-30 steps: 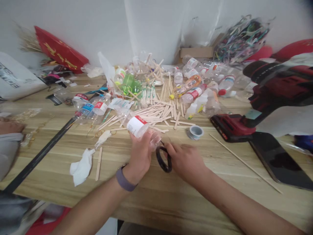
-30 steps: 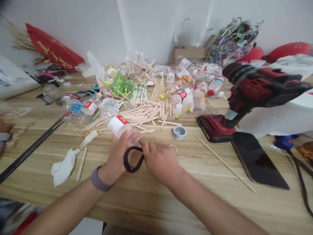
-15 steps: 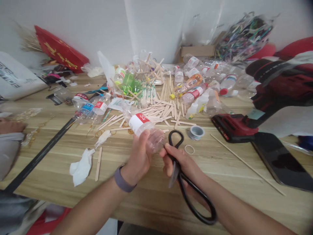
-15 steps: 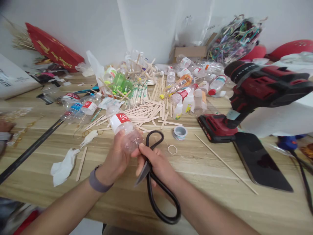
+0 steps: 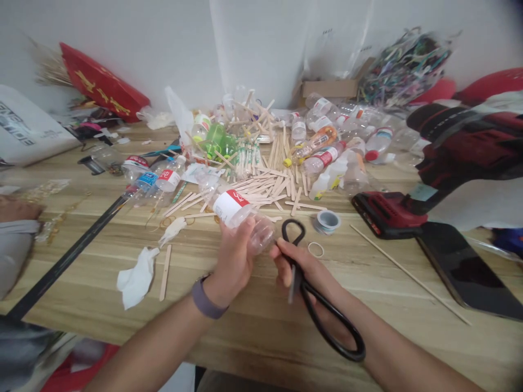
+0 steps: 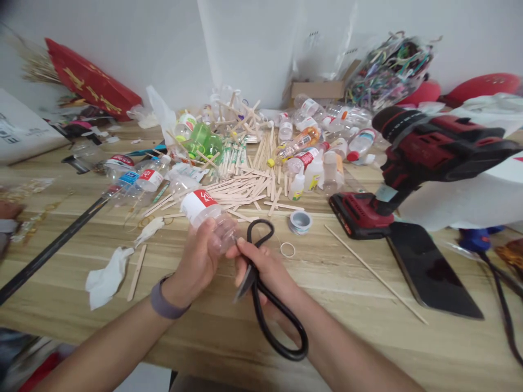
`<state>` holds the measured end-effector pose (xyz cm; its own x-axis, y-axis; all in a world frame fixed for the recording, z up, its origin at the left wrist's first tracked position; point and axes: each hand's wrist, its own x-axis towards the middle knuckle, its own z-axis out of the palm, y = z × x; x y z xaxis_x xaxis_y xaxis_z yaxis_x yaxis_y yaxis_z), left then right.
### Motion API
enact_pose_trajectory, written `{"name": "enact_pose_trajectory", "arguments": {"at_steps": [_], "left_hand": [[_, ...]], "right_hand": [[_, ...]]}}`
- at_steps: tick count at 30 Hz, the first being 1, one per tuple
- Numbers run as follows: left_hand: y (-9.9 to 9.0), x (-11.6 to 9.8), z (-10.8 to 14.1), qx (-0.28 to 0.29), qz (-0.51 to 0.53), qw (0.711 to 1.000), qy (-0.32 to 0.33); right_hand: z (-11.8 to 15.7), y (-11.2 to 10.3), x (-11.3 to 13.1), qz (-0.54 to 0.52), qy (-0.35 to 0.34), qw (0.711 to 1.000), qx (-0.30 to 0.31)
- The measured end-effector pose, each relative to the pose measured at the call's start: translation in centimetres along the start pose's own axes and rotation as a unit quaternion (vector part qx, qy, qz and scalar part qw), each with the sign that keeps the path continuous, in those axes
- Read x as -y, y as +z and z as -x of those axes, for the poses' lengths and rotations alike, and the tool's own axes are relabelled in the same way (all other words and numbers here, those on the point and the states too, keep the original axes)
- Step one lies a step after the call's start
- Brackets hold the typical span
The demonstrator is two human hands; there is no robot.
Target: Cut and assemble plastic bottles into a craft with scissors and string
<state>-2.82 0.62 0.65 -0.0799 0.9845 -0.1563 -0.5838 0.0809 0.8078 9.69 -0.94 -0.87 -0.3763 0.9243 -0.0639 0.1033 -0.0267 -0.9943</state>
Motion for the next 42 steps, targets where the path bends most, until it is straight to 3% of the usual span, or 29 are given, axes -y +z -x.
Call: {"name": "enact_pose_trajectory", "arguments": {"at_steps": [3,6,7,10,16,21,25,31,34,38,42], "left_hand": [[0.3,-0.3,0.1,0.006,0.015,1.0,0.015],[0.3,-0.3,0.0,0.015,0.021,1.0,0.008],[0.3,-0.2,-0.1,0.01,0.023,0.999,0.019],[0.4,0.1,-0.1,-0.01,0.03,0.998,0.048],[0.8,0.0,0.3,-0.036,0.019,0.997,0.061],[0.8,-0.2,0.4,-0.058,-0.011,0.996,0.071],[0.6,-0.1,0.1,-0.08,-0.026,0.994,0.068],[0.1,0.3,-0.2,-0.089,-0.054,0.993,0.059],[0.1,0.4,-0.2,-0.096,-0.06,0.993,0.038],[0.2,0.4,-0.4,-0.107,-0.036,0.993,0.029],[0.3,0.3,-0.6,-0.115,-0.012,0.992,0.053]], "right_hand": [[0.3,0.4,0.1,-0.041,0.01,0.999,0.023],[0.5,-0.3,0.5,0.116,-0.073,0.99,-0.015],[0.5,-0.7,0.6,0.208,-0.12,0.97,-0.046],[0.6,-1.9,0.6,0.424,-0.233,0.867,-0.12],[0.8,-2.1,0.1,0.568,-0.328,0.739,-0.154],[0.8,-1.8,-0.1,0.629,-0.349,0.673,-0.172],[0.6,-1.9,-0.4,0.656,-0.346,0.648,-0.174],[0.5,-2.3,-0.2,0.676,-0.328,0.648,-0.122],[0.6,-2.7,0.4,0.669,-0.304,0.675,-0.068],[0.1,-3.0,1.3,0.612,-0.219,0.76,-0.022],[-0.8,-2.4,1.4,0.449,-0.101,0.887,-0.022]]}}
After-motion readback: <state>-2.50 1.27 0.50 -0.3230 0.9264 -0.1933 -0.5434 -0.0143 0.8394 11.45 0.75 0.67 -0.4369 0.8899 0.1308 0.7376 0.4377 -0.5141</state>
